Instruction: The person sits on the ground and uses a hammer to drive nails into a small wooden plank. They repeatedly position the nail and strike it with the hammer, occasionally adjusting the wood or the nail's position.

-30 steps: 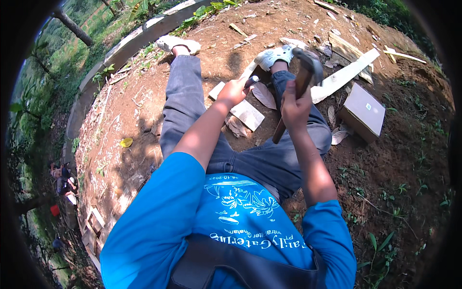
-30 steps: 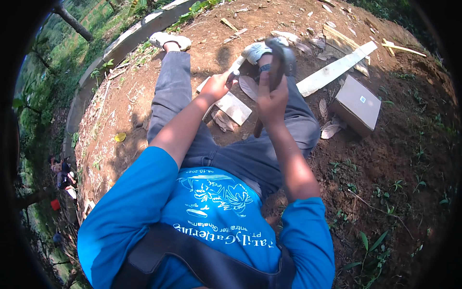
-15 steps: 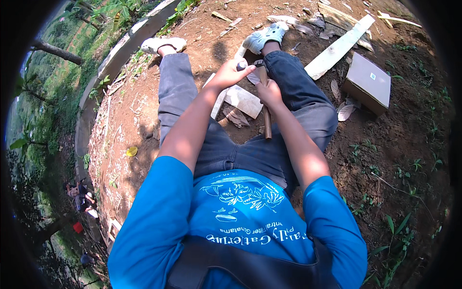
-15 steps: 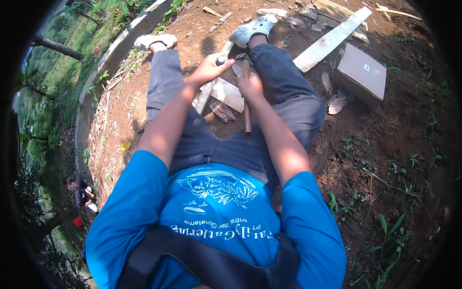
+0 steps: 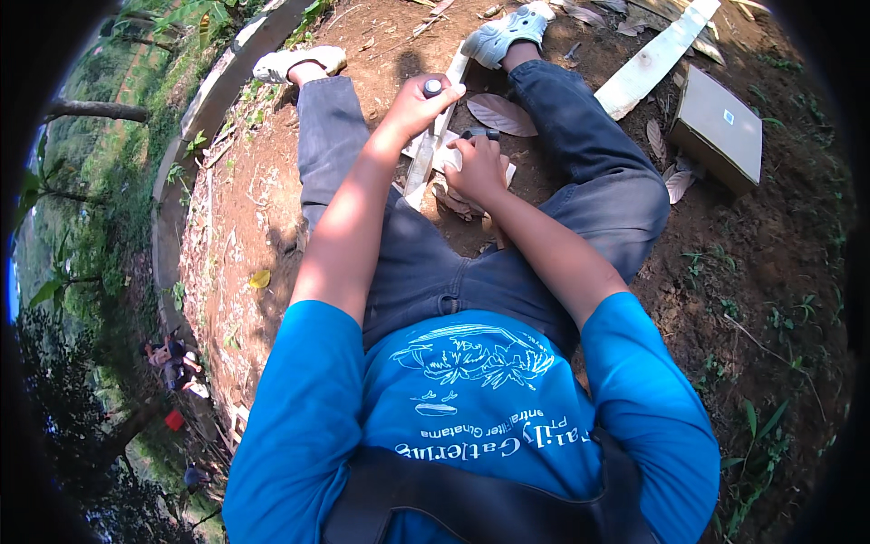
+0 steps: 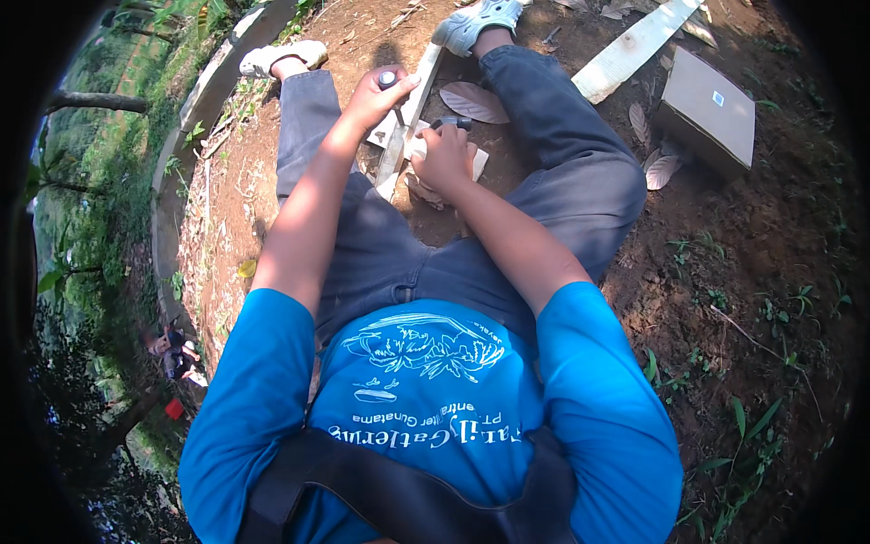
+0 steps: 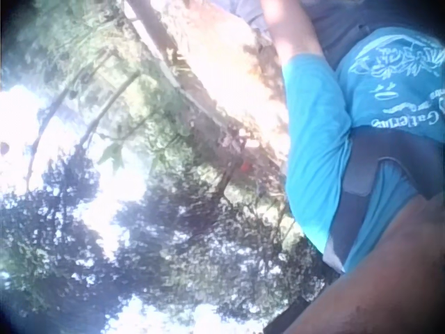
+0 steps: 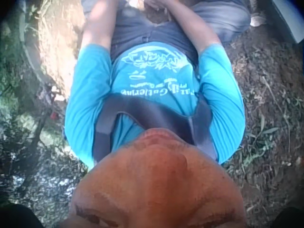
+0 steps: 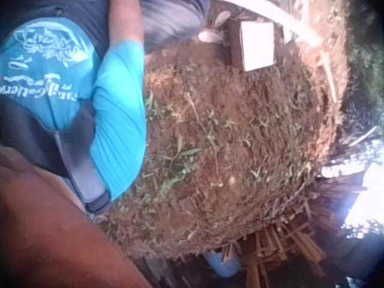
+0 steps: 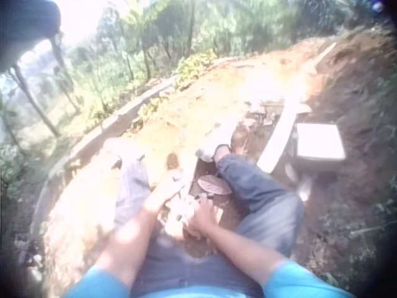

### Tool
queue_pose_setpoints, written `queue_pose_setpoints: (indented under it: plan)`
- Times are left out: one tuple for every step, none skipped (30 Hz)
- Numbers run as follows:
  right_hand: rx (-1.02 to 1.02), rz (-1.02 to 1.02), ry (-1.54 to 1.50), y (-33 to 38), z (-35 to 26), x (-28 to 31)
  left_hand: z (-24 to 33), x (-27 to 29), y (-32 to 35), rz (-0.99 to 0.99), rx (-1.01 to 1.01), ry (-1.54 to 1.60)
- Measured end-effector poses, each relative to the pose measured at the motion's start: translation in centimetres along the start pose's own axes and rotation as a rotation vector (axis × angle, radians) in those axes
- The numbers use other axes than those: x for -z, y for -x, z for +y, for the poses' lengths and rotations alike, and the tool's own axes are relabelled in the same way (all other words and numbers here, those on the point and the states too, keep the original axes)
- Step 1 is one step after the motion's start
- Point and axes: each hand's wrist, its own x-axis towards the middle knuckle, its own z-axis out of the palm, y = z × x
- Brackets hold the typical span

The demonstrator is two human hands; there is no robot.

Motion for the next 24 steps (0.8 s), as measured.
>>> queue_pose_setpoints:
  plan:
    - [0.027, 0.003, 0.036, 0.0, -0.8, -0.3, -0.2, -0.1, -0.2, -0.004, -0.01, -0.005]
    - [0.048, 0.006, 0.067, 0.1, -1.4, -1.1, 0.0, -0.6, -0.3, 0.011, -0.038, -0.051]
    - [0.069, 0.009, 0.098, 0.2, -2.1, -1.8, 0.1, -1.0, -0.4, 0.006, -0.028, -0.053]
    - [0.037, -0.058, 0.013, 0.2, -2.8, -2.5, 0.3, -1.4, -0.3, 0.001, -0.018, -0.055]
    - [0.007, -0.124, -0.076, 0.2, -3.6, -3.3, 0.5, -1.7, -0.3, -0.002, -0.007, -0.059]
    - [-0.021, -0.186, -0.162, 0.0, -4.4, -4.0, 0.3, -1.9, -0.4, -0.01, -0.012, -0.087]
    - [-0.051, -0.247, -0.249, -0.3, -5.3, -4.7, 0.1, -2.2, -0.3, 0.016, -0.039, -0.099]
    - [-0.028, -0.23, -0.185, -0.8, -6.2, -5.8, -0.2, -2.4, -0.2, 0.047, -0.067, -0.112]
    - [-0.051, -0.21, -0.224, -0.7, -6.1, -6.3, -0.4, -2.7, -0.1, 0.078, -0.095, -0.125]
    - [-0.072, -0.19, -0.263, -0.5, -6.0, -6.8, -0.6, -2.8, -0.2, 0.125, -0.141, -0.089]
    - [-0.099, -0.176, -0.299, -0.1, -6.0, -7.1, -0.6, -2.8, 0.0, 0.178, -0.12, -0.107]
    - [-0.025, -0.112, -0.29, 0.3, -5.6, -6.9, -0.5, -2.7, 0.0, 0.232, -0.099, -0.126]
    - [-0.022, -0.094, -0.302, 0.4, -5.7, -7.4, -0.5, -2.5, 0.2, 0.286, -0.078, -0.146]
    - [-0.021, -0.068, -0.309, 0.4, -5.3, -8.1, -0.9, -2.3, -0.1, 0.306, -0.076, -0.079]
    - [-0.017, -0.044, -0.315, 0.3, -4.9, -8.6, -1.1, -2.2, -0.4, 0.428, -0.09, -0.005]
    - [0.011, -0.013, -0.265, 0.4, -4.5, -9.0, -1.4, -0.7, -0.7, 0.521, -0.007, 0.1]
    - [0.045, 0.013, -0.25, 0.5, -4.3, -9.1, -1.3, 1.5, -0.5, 0.582, 0.023, 0.446]
    - [0.082, 0.041, -0.232, 0.5, -4.3, -9.2, -1.8, 4.1, 0.3, 0.726, 0.119, 0.658]
    - [0.123, 0.064, -0.215, 0.6, -4.2, -9.3, -2.3, 6.2, 1.4, 0.847, 0.217, 0.797]
    - [0.148, 0.108, -0.236, 0.6, -4.1, -9.9, -3.9, 8.3, 2.6, 0.864, 0.16, 0.887]
    - [0.145, 0.104, -0.243, 0.5, -4.1, -10.0, -5.2, 9.9, 3.9, 0.846, 0.106, 0.964]
    - [0.139, 0.098, -0.25, 0.4, -4.1, -10.1, -5.4, 10.1, 4.1, 0.847, 0.137, 0.88]
    - [0.123, 0.094, -0.257, 0.6, -3.9, -10.2, -5.3, 9.9, 4.3, 0.84, 0.174, 0.797]
    - [0.122, 0.105, -0.255, 0.6, -3.9, -10.4, -5.1, 9.6, 4.4, 0.81, 0.158, 0.807]
